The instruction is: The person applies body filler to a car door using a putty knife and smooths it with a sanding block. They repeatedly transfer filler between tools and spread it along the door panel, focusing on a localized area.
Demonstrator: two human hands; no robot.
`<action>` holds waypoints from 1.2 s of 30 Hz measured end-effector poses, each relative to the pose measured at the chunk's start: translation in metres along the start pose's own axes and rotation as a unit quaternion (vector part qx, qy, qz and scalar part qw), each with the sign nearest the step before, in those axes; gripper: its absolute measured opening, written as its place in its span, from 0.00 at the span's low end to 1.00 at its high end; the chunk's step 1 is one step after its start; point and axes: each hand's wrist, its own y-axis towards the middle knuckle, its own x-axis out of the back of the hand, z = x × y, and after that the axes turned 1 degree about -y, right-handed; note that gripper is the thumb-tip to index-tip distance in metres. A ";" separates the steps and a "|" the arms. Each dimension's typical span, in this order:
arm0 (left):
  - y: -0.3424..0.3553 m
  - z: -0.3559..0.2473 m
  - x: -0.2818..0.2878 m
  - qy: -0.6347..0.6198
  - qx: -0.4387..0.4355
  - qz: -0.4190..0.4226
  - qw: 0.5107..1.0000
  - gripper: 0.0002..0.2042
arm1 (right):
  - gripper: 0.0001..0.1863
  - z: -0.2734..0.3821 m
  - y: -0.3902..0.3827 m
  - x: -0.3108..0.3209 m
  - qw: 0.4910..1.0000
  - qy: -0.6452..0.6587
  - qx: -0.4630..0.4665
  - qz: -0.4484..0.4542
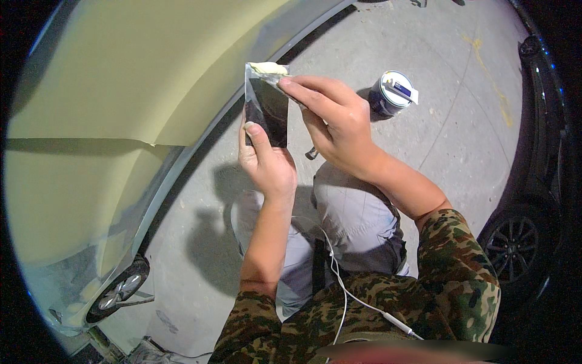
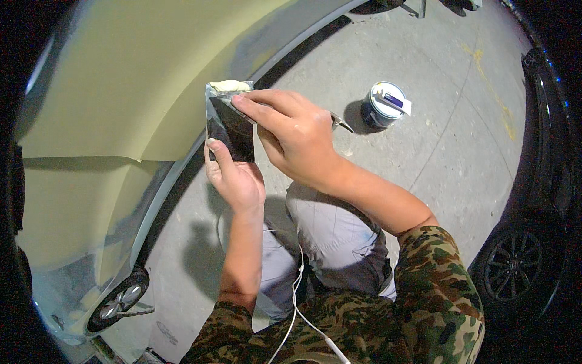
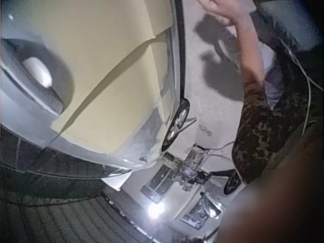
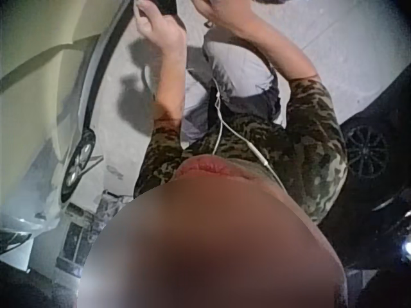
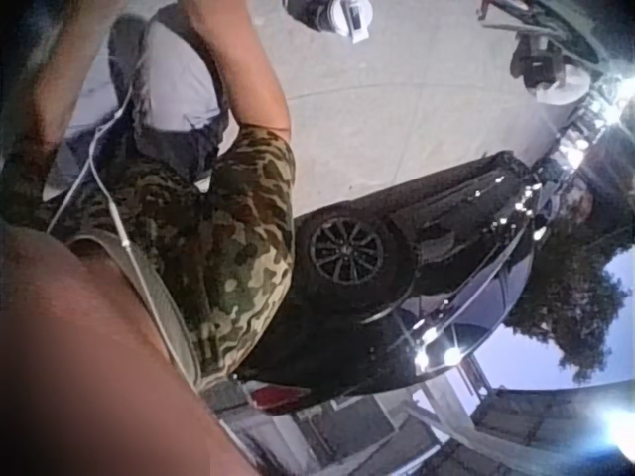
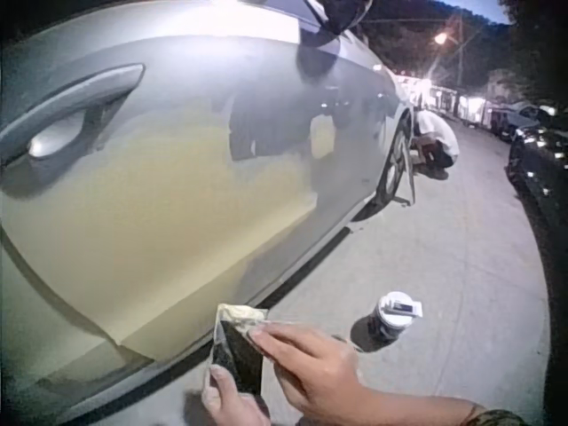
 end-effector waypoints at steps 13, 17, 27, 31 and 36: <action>0.033 -0.062 0.041 0.062 -0.099 -0.070 0.991 0.22 | 0.24 -0.001 -0.015 0.006 0.951 0.191 -0.153 0.189; 0.025 -0.095 0.059 0.048 -0.057 -0.102 0.992 0.30 | 0.20 -0.056 0.010 0.012 0.876 0.264 -0.400 0.058; -0.021 -0.061 0.117 0.088 0.098 -0.114 0.985 0.36 | 0.14 -0.207 0.040 -0.053 0.780 0.337 -0.485 -0.206; -0.017 -0.049 0.126 0.064 0.121 -0.108 0.985 0.33 | 0.16 -0.192 0.021 -0.109 0.747 0.394 -0.441 -0.304; -0.010 -0.076 0.065 0.145 0.203 -0.040 0.968 0.32 | 0.17 -0.162 0.015 -0.137 0.778 0.274 -0.483 -0.294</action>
